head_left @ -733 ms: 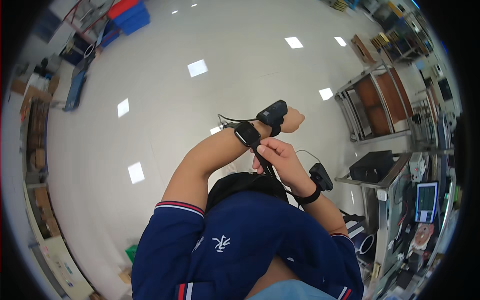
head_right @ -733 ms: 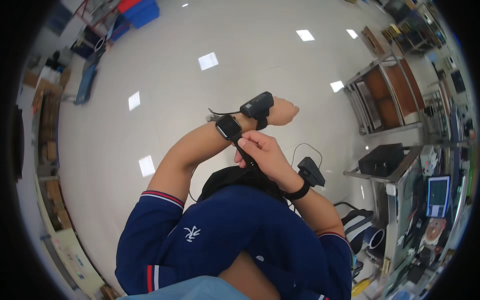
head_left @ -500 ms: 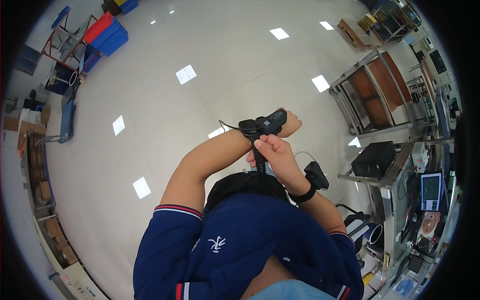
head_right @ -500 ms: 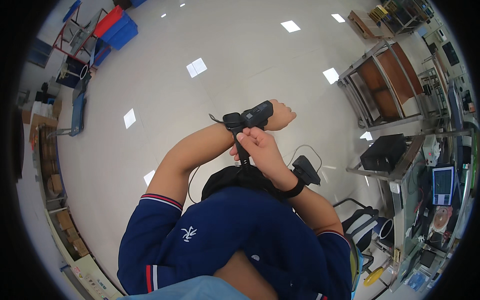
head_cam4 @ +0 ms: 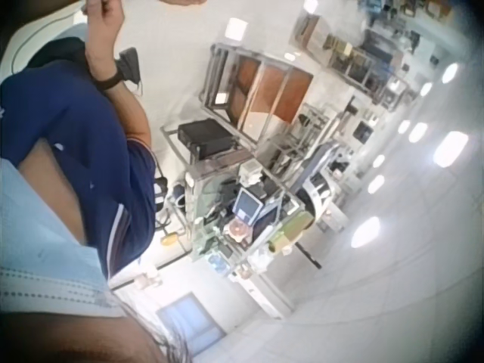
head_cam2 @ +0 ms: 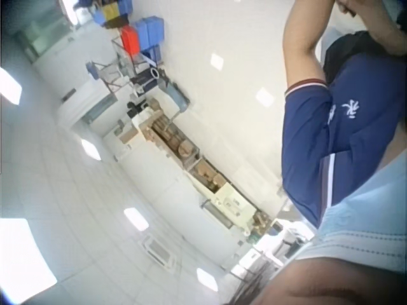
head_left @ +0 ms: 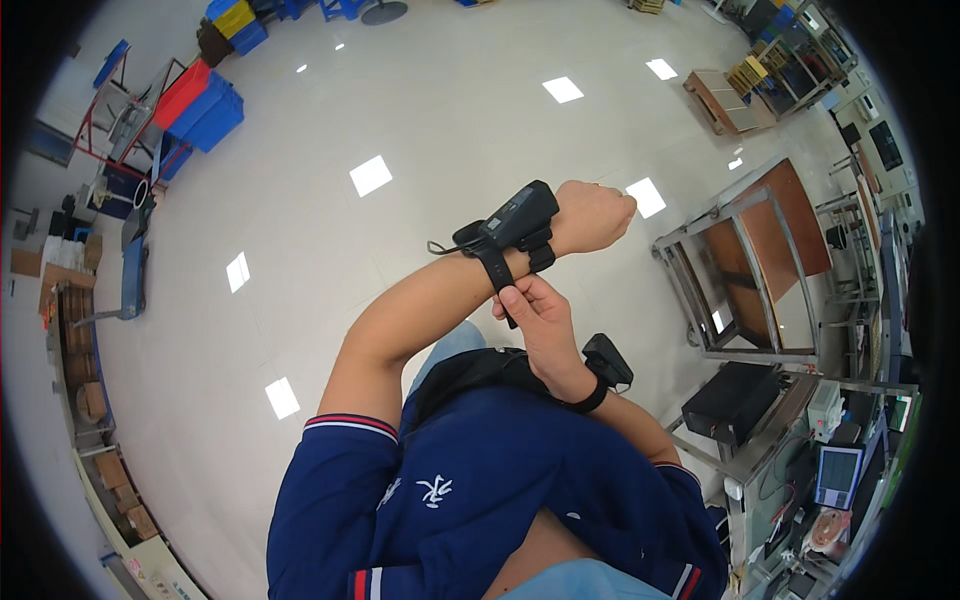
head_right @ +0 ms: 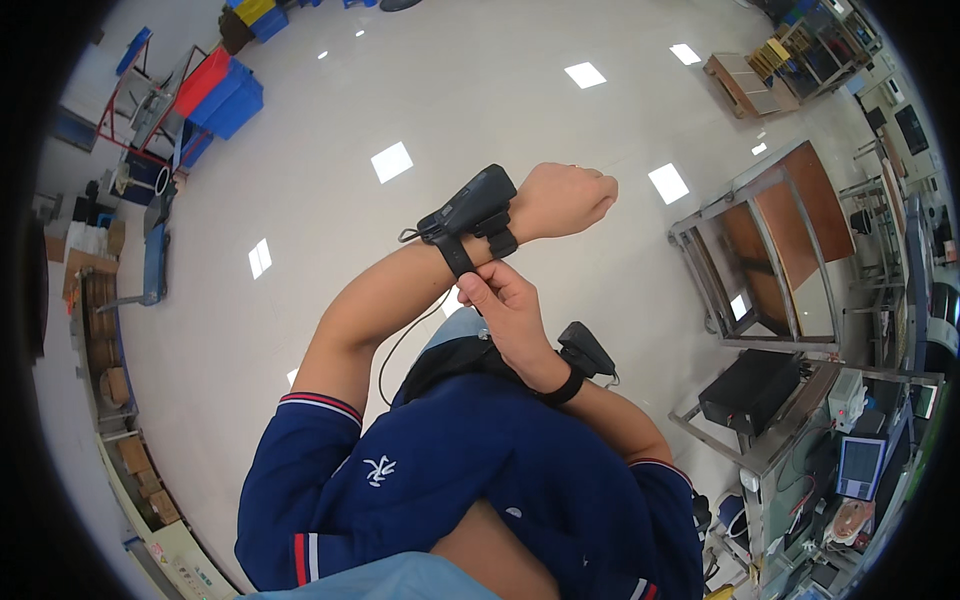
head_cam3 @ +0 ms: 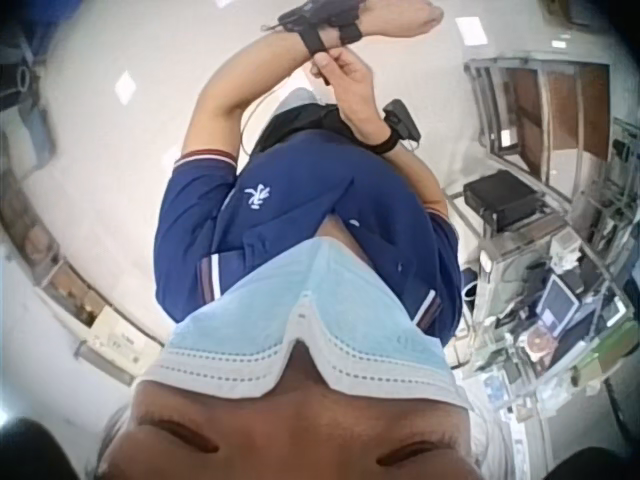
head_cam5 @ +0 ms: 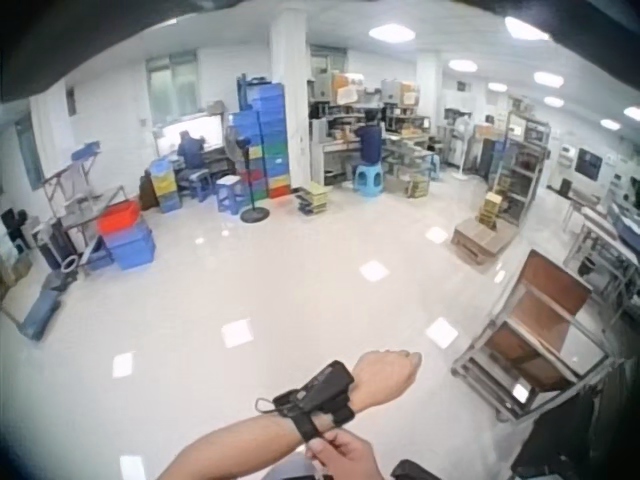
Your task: Testing green circuit boards using a specialized press-style testing machine and sorting them based on pass/fail results.
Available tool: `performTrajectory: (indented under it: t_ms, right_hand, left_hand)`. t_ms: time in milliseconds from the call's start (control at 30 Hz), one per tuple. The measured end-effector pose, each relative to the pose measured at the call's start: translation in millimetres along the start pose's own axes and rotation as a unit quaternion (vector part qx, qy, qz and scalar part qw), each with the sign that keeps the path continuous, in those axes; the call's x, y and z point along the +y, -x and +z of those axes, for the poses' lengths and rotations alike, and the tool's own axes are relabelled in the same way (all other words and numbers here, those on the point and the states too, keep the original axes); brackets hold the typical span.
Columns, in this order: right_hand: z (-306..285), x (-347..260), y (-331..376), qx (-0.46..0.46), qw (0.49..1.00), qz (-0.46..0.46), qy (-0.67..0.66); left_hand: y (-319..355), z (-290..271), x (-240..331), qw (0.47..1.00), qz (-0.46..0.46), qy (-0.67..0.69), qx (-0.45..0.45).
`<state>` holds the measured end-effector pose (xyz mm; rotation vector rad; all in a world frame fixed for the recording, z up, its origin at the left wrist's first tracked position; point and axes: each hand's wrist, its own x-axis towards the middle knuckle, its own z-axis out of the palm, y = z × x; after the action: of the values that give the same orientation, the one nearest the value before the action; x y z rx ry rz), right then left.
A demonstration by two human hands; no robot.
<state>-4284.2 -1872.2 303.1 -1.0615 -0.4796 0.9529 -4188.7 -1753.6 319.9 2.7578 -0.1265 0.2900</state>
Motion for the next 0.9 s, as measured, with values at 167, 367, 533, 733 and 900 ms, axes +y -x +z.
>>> performTrajectory:
  t_ms: [167, 367, 533, 733, 900]
  right_hand:
    - [-50.5, -20.4, -114.1, 0.039, 0.998, -0.022, -0.034]
    - [-118.8, -79.0, -250.2, -0.007, 0.999, 0.039, -0.03]
    - [-174.9, -146.7, -355.1, 0.033, 0.996, 0.074, 0.048]
    - [-278.9, -228.8, -427.3, -0.036, 0.998, 0.048, 0.024]
    - [-400.3, -312.4, -468.6, -0.02, 1.0, -0.012, -0.009]
  left_hand:
    - [-106.5, -0.8, -65.4, 0.999, 0.013, 0.05, -0.004]
    - [-234.0, 42.6, -160.1, 0.989, 0.081, 0.096, -0.076]
    - [-348.0, 111.4, -230.5, 0.898, 0.024, 0.304, -0.318]
    - [-486.2, 185.1, -231.5, 0.782, 0.076, 0.472, -0.399]
    - [-577.8, 214.6, -261.4, 0.715, -0.065, 0.557, -0.417]
